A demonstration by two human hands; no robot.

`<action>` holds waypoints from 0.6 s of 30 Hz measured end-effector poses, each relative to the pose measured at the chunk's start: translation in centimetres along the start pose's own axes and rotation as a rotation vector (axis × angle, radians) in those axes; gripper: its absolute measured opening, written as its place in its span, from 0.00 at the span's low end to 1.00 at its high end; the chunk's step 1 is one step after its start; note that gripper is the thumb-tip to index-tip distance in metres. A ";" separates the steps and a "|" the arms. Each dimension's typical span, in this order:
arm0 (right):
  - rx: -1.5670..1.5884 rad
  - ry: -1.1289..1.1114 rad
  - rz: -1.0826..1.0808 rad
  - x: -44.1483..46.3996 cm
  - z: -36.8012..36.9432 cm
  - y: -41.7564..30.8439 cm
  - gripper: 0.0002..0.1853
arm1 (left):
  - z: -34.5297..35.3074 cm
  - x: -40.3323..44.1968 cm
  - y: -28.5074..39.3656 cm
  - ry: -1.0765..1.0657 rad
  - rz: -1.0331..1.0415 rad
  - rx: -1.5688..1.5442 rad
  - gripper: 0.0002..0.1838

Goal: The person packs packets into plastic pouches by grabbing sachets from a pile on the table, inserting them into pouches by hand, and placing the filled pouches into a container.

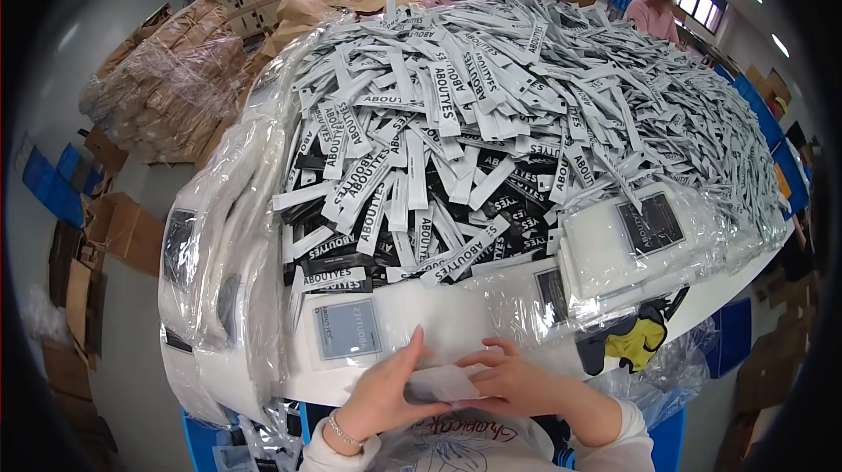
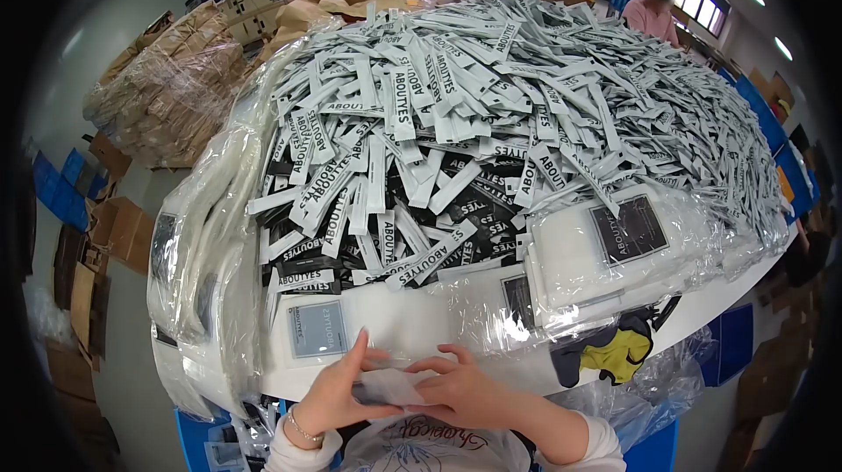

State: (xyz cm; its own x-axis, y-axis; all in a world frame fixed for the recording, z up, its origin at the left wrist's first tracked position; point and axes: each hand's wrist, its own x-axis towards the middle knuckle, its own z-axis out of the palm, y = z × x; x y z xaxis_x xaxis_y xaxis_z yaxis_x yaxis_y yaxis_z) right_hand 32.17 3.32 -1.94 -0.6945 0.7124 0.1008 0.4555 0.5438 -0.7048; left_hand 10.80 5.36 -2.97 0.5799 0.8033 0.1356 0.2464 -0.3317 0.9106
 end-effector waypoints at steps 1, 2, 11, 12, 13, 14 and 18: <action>0.044 0.022 -0.008 0.1 -0.1 0.0 0.06 | -0.4 0.1 0.4 -0.054 -0.084 0.030 0.42; 0.033 0.120 -0.013 0.4 -0.3 -0.2 0.07 | -0.7 0.2 0.7 -0.108 -0.164 0.063 0.40; 0.416 0.509 0.190 0.3 1.5 -1.0 0.07 | 1.6 -0.9 -0.2 0.166 -0.168 -0.548 0.09; 0.403 0.525 0.179 0.3 1.8 -0.9 0.07 | 1.6 -0.9 -0.1 0.183 -0.162 -0.433 0.09; 0.393 0.540 0.170 0.1 2.4 -0.7 0.08 | 1.6 -0.9 0.1 0.199 -0.157 -0.319 0.08; 0.383 0.554 0.160 0.0 2.9 -0.5 0.08 | 1.6 -1.0 0.3 0.216 -0.152 -0.204 0.08; 0.257 0.560 -0.029 1.1 3.2 0.3 0.11 | 1.4 -2.0 0.3 0.339 -0.091 -0.120 0.08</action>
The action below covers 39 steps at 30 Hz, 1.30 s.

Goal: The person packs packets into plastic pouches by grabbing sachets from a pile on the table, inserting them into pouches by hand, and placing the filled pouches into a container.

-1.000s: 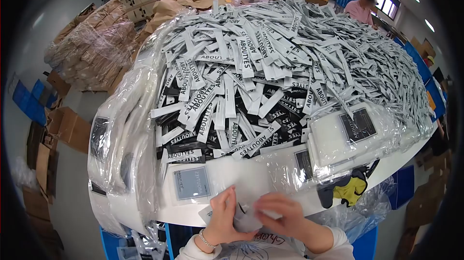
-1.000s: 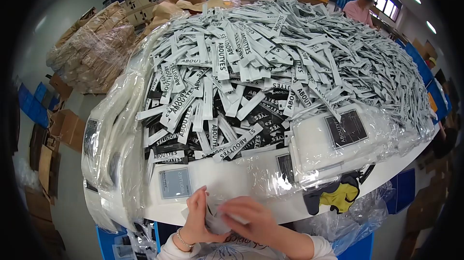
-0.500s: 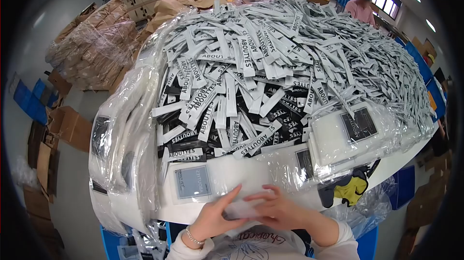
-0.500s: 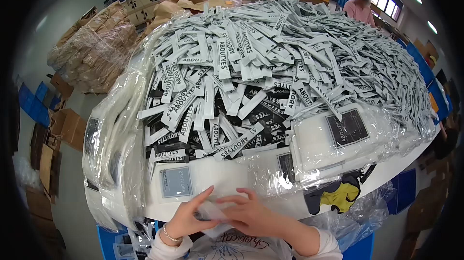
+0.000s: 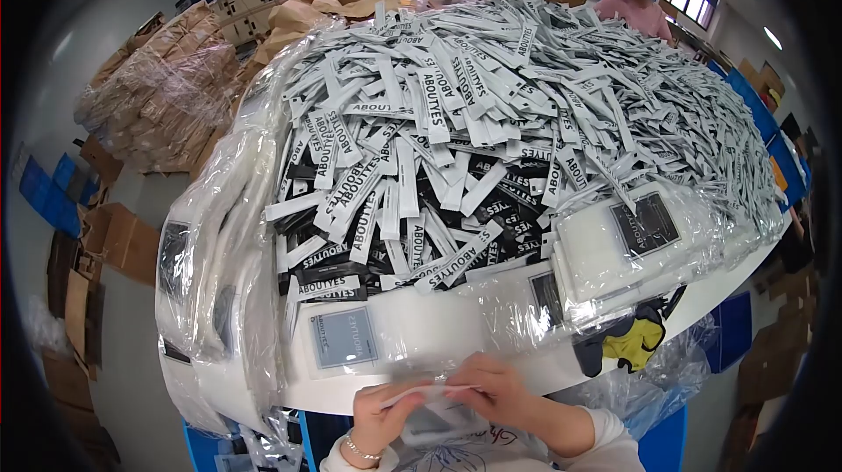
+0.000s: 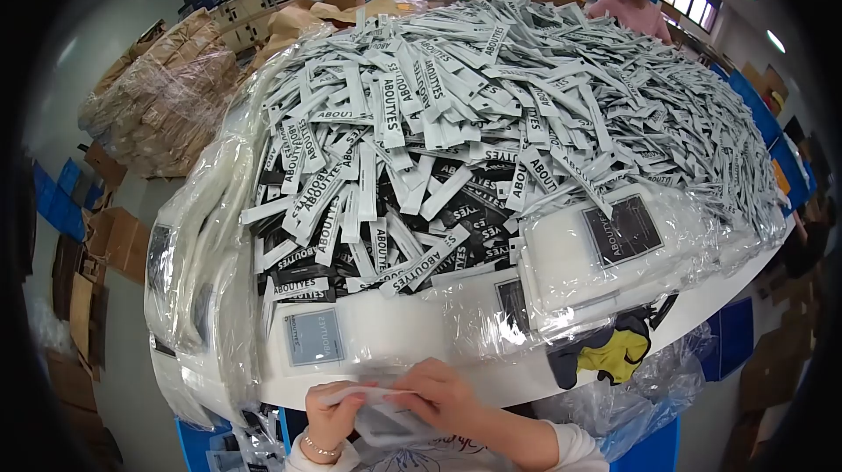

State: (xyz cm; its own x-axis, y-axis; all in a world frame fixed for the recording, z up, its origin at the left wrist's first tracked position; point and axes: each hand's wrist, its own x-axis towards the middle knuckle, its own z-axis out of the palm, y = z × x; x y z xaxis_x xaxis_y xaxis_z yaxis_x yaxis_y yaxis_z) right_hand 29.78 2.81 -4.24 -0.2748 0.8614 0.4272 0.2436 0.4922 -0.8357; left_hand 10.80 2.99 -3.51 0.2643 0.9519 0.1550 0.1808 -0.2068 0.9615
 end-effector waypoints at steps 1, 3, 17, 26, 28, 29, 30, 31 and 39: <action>-0.022 -0.027 -0.051 0.3 0.2 0.2 0.11 | -0.6 -0.2 -0.1 0.002 0.026 0.050 0.09; -0.036 -0.072 -0.121 0.8 1.0 0.2 0.11 | -1.8 -0.9 -0.4 0.016 0.095 0.131 0.12; -0.548 -0.445 -0.017 8.0 1.3 4.0 0.10 | -13.8 -10.0 1.0 -0.196 -0.372 0.115 0.11; -0.973 -0.218 -0.232 10.8 -0.5 8.5 0.04 | -16.2 -22.1 -11.7 -0.045 -0.707 1.283 0.25; -0.783 -0.160 -0.105 11.8 0.3 6.8 0.04 | -14.5 -19.3 -10.8 -0.041 -0.996 0.722 0.22; -0.771 -0.199 -0.139 12.3 1.3 6.6 0.05 | -12.4 -15.6 -7.0 -0.076 -0.779 0.655 0.21; -0.757 -0.235 -0.171 12.7 2.8 6.5 0.06 | -11.4 -13.4 -5.7 -0.148 -0.635 0.473 0.18; -0.744 -0.266 -0.204 13.2 4.2 6.6 0.07 | -10.1 -11.8 -4.9 -0.162 -0.429 0.375 0.12; -1.057 -0.315 -0.201 15.5 9.4 8.6 0.16 | -5.8 -5.4 -2.3 -0.311 -0.270 0.168 0.14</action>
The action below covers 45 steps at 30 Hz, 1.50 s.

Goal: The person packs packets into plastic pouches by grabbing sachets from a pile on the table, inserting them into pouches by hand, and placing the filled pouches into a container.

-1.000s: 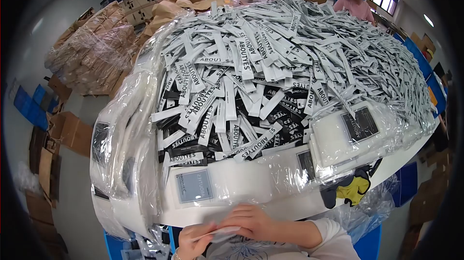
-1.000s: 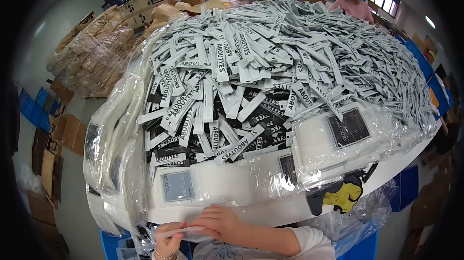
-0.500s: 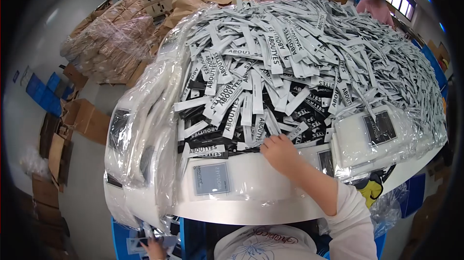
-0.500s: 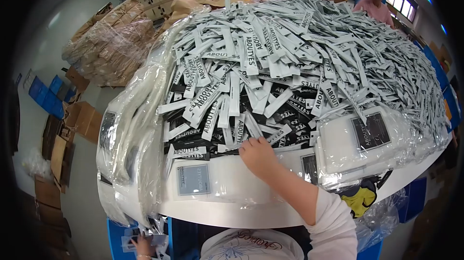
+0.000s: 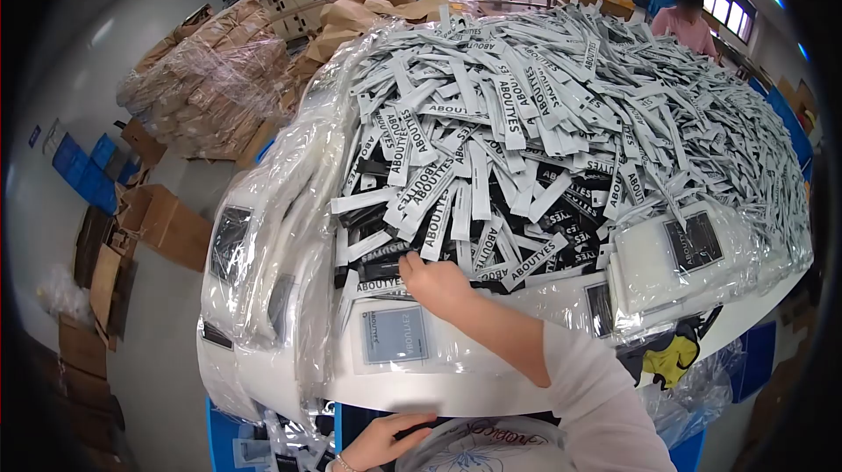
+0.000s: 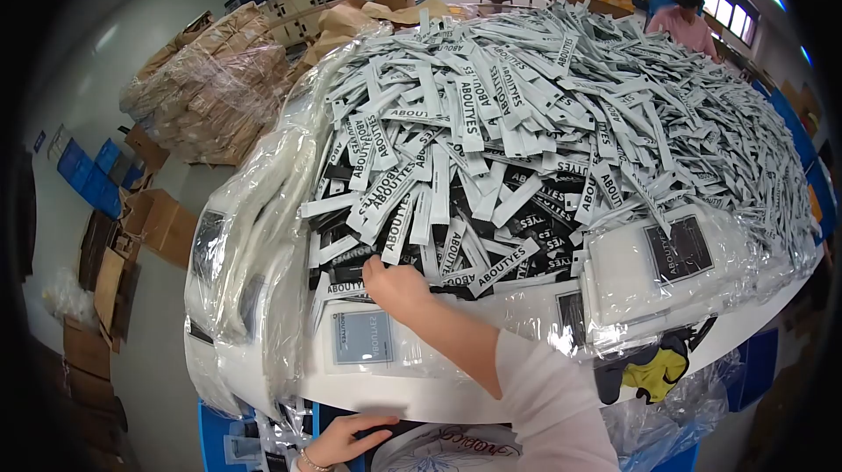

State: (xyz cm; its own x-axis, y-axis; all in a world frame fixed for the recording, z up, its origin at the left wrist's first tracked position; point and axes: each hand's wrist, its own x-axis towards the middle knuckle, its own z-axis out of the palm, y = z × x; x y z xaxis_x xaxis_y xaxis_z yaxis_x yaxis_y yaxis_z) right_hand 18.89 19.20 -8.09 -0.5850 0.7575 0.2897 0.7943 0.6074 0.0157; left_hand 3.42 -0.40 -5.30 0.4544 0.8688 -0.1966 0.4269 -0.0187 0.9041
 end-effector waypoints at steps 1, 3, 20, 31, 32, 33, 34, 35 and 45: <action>0.019 -0.027 -0.002 -0.3 -0.8 0.1 0.16 | 0.2 0.2 -0.6 0.033 0.026 -0.048 0.14; 0.230 -0.008 -0.018 -2.4 -3.8 -0.1 0.18 | 0.5 1.0 -2.6 0.199 -0.082 -0.246 0.19; 1.153 0.063 0.096 -16.3 -10.5 -1.7 0.19 | 5.2 8.4 1.4 -0.514 0.296 -0.333 0.26; 1.988 -0.006 -0.093 -19.8 -13.9 5.8 0.17 | 0.7 7.9 2.0 -0.411 0.376 -0.315 0.40; 1.551 -0.056 0.229 -19.5 -15.5 6.3 0.16 | 0.0 7.7 1.0 -0.251 0.271 -0.326 0.39; 1.473 -0.018 0.353 -19.5 -15.6 6.4 0.17 | -0.2 7.4 0.4 -0.088 0.168 -0.334 0.39; 1.390 0.019 0.470 -19.5 -15.7 6.5 0.17 | -0.2 7.7 0.6 -0.005 0.200 0.008 0.37; 1.303 0.054 0.580 -19.3 -15.7 6.8 0.17 | -0.2 8.3 1.0 0.084 0.227 0.350 0.35; 0.553 1.003 0.500 -21.7 -7.3 5.5 0.16 | 0.1 7.5 -1.0 0.261 0.339 0.512 0.17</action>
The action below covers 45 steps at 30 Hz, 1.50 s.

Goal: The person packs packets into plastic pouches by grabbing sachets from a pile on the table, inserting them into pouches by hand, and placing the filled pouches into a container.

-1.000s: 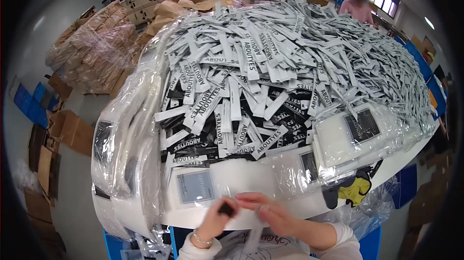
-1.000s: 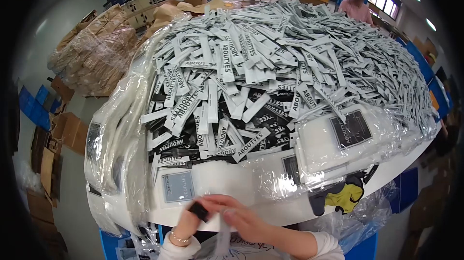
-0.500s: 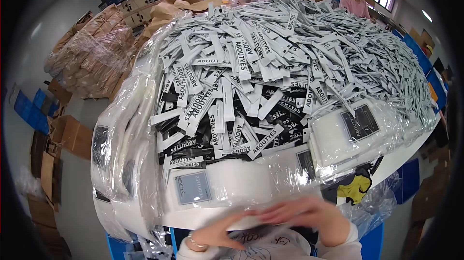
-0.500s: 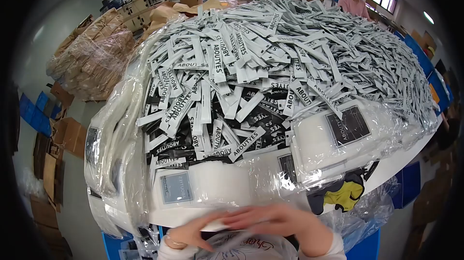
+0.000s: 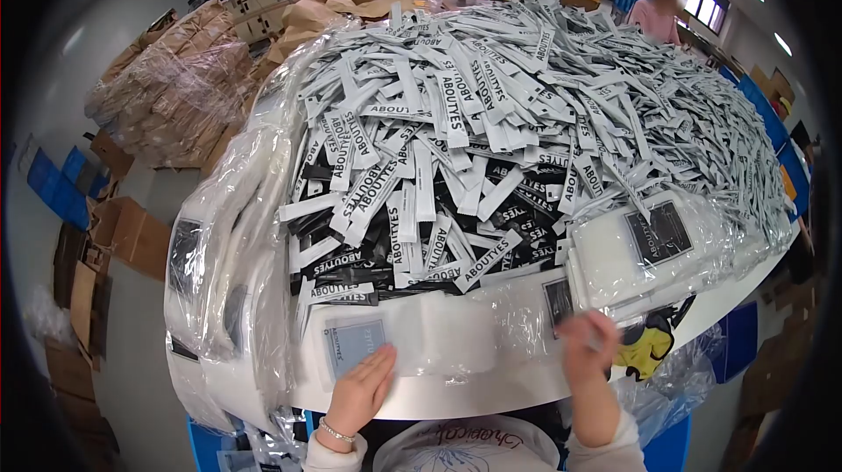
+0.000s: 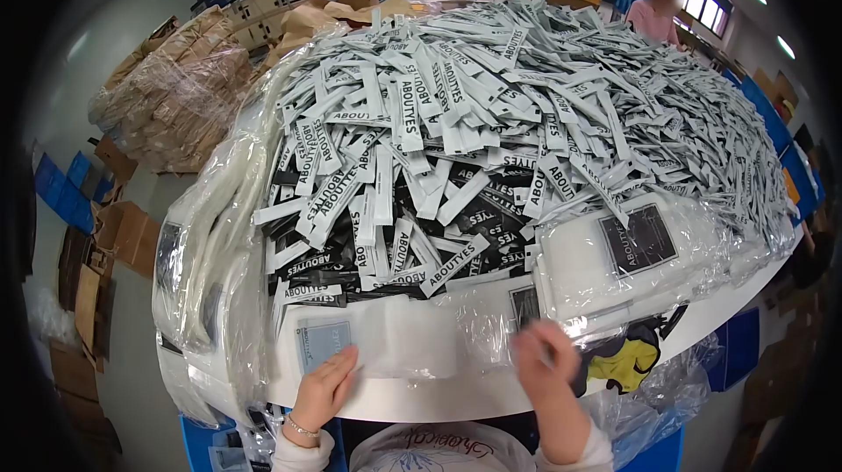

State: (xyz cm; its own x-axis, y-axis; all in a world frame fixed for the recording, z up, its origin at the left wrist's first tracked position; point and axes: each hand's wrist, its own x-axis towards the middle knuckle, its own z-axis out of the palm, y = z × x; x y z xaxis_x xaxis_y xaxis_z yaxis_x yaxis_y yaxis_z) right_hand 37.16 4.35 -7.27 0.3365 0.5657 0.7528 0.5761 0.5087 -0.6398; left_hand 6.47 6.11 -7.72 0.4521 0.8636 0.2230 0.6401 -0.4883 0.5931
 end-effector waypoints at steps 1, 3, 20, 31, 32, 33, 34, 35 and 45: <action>-0.118 -0.161 0.253 0.5 1.2 -0.2 0.14 | -0.2 -0.2 0.1 0.040 0.001 0.003 0.16; -0.117 -0.146 0.151 -1.2 0.4 -0.3 0.11 | -0.4 -0.2 0.3 0.145 0.010 0.011 0.14; 0.045 -0.510 0.680 -3.3 4.0 -6.4 0.15 | 3.6 0.5 7.1 0.316 0.327 -0.146 0.05; 0.190 -0.937 0.723 -3.2 3.6 -7.4 0.11 | 2.6 2.9 6.2 -0.074 0.173 -0.127 0.52; 0.147 -1.018 0.779 -3.1 3.4 -7.2 0.11 | 2.6 2.5 6.2 -0.116 0.203 -0.216 0.50; 0.199 -0.994 0.698 -3.6 3.2 -6.8 0.11 | 2.6 2.1 6.3 -0.158 0.230 -0.304 0.49; 0.250 -0.971 0.619 -3.9 3.0 -6.7 0.11 | 2.6 1.8 6.4 -0.170 0.228 -0.340 0.47; 0.303 -0.947 0.539 -4.1 2.9 -6.6 0.12 | 2.5 1.5 6.5 -0.183 0.225 -0.375 0.44; 0.521 -0.614 0.585 -3.8 2.7 -6.2 0.13 | 1.7 0.5 5.7 -0.068 0.125 -0.295 0.46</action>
State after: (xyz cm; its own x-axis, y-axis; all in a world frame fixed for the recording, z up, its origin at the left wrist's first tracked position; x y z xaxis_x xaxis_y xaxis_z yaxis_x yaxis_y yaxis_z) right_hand 30.31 0.86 -6.59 -0.0654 0.9815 0.1801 -0.0057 0.1801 -0.9836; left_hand 11.42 3.52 -5.59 0.5627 0.7839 0.2624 0.3734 -0.5242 0.7654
